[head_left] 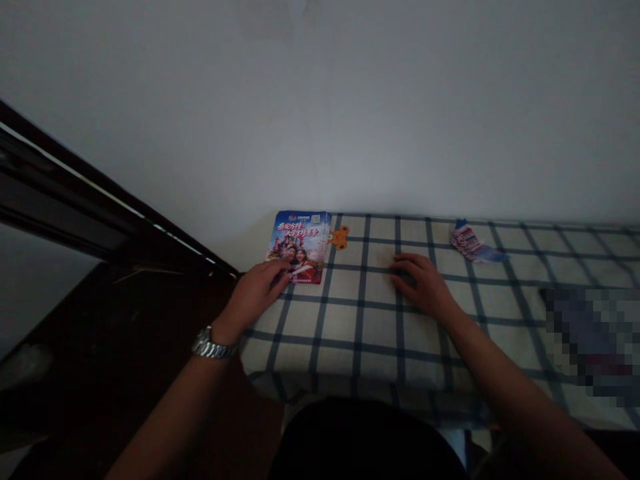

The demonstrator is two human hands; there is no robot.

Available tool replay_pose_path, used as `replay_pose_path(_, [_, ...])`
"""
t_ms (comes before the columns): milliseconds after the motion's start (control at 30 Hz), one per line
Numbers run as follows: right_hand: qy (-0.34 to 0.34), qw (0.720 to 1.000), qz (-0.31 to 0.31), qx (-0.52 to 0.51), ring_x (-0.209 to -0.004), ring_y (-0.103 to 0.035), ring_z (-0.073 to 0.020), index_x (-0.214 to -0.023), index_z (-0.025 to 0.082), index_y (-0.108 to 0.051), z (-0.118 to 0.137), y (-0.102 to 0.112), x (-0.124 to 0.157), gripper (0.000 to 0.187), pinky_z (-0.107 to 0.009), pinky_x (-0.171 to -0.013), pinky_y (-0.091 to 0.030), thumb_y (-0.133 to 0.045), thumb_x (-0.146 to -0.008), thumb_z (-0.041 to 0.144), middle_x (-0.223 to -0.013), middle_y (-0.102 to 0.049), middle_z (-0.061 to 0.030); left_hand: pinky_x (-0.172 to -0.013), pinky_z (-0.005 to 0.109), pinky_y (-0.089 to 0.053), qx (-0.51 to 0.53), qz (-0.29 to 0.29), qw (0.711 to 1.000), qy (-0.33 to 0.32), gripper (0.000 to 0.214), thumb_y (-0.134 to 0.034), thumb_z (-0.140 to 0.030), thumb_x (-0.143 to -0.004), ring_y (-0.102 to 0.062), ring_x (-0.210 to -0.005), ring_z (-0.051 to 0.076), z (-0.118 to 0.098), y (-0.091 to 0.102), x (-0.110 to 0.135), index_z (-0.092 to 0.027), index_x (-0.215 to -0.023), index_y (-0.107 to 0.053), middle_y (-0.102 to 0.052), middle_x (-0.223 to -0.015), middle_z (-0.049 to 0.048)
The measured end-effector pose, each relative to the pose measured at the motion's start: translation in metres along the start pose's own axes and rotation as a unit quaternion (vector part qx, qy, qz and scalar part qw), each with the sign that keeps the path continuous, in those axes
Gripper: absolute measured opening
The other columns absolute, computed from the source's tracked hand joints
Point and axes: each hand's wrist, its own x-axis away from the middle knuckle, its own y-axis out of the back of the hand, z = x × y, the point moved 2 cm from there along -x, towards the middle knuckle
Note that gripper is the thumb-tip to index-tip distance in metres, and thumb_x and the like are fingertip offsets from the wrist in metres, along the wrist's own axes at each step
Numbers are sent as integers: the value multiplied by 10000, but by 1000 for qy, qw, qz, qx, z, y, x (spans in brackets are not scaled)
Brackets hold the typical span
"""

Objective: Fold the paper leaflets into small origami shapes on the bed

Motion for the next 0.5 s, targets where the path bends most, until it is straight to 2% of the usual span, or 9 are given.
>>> replay_pose_path(300, [8,1000,-4,4,-1226,-626,-336,-1168,255,-709,-1,-2,0,229,-588,-1062,-521,-647,-968,350,-1302,-675,-119,-1014,437,-527,19,-4,999,38,286,-469,-443,-1075,-667,-1207,273,-7,4,-5,-242,-1147,-659,-682,-1378,65])
replay_pose_path(500, [3,1000,-3,-1,-1238,-623,-337,-1166,272,-708,-2,-1,0,226,-588,-1070,-518,-653,-963,354,-1313,-671,-108,-839,352,-530,40,-11,996,79,322,-453,-476,-1074,-703,-982,244,-11,5,-9,-230,-1127,-653,-732,-1193,60])
